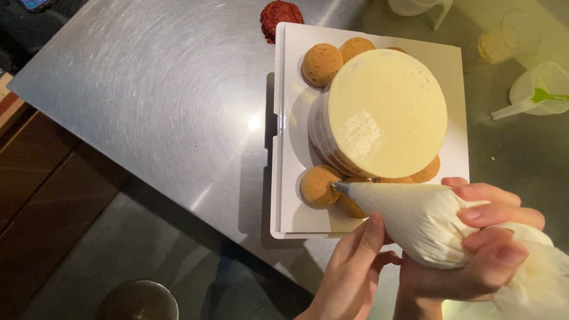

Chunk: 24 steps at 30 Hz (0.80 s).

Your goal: The person pipes cream onto small round pastries surrounding a central cake and then places a cherry on top of each cream dollop.

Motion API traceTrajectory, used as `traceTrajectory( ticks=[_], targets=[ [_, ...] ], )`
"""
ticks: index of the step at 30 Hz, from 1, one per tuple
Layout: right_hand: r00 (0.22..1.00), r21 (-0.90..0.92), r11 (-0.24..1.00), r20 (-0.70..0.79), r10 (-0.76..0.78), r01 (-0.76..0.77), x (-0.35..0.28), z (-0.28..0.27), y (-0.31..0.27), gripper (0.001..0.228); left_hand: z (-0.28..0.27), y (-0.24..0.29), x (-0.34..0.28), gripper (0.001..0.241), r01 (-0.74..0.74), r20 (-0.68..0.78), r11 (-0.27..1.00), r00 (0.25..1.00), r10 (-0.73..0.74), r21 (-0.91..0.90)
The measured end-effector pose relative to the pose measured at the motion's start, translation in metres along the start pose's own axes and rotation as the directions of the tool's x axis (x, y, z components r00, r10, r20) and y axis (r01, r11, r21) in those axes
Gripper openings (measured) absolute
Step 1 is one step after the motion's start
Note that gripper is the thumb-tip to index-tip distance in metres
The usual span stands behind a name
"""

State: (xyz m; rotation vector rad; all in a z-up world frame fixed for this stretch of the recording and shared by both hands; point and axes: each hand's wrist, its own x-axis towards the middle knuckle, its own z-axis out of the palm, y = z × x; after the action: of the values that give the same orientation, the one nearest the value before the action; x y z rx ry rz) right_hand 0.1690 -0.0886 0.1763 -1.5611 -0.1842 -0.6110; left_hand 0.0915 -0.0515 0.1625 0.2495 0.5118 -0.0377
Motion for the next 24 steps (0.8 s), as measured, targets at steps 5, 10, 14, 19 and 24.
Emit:
traceTrajectory(
  ticks=[5,10,14,19,24],
  targets=[
    [0.999,-0.037,0.998,-0.009,-0.045,0.044,-0.002,0.001,0.001,0.053,0.002,0.003,0.000,0.061,0.023,-0.029,1.000,0.999,-0.023,-0.004],
    [0.999,-0.022,0.999,-0.041,-0.025,0.024,-0.002,0.008,0.001,0.054,0.001,0.001,0.004,0.060,0.007,-0.012,1.000,1.000,-0.007,-0.003],
    [0.990,0.044,0.991,-0.076,-0.121,0.124,-0.001,0.011,0.007,0.049,0.000,0.001,0.006,0.058,0.027,-0.055,0.999,0.998,-0.029,-0.040],
    [0.990,0.043,0.993,-0.084,-0.110,0.114,-0.004,0.017,0.005,0.053,0.002,0.013,0.004,0.061,0.028,-0.048,0.999,0.998,-0.029,-0.026],
    [0.987,0.098,0.984,-0.077,-0.144,0.151,-0.004,0.024,0.006,0.052,-0.001,0.019,0.003,0.059,0.026,-0.036,0.999,0.999,-0.027,-0.028]
  ],
)
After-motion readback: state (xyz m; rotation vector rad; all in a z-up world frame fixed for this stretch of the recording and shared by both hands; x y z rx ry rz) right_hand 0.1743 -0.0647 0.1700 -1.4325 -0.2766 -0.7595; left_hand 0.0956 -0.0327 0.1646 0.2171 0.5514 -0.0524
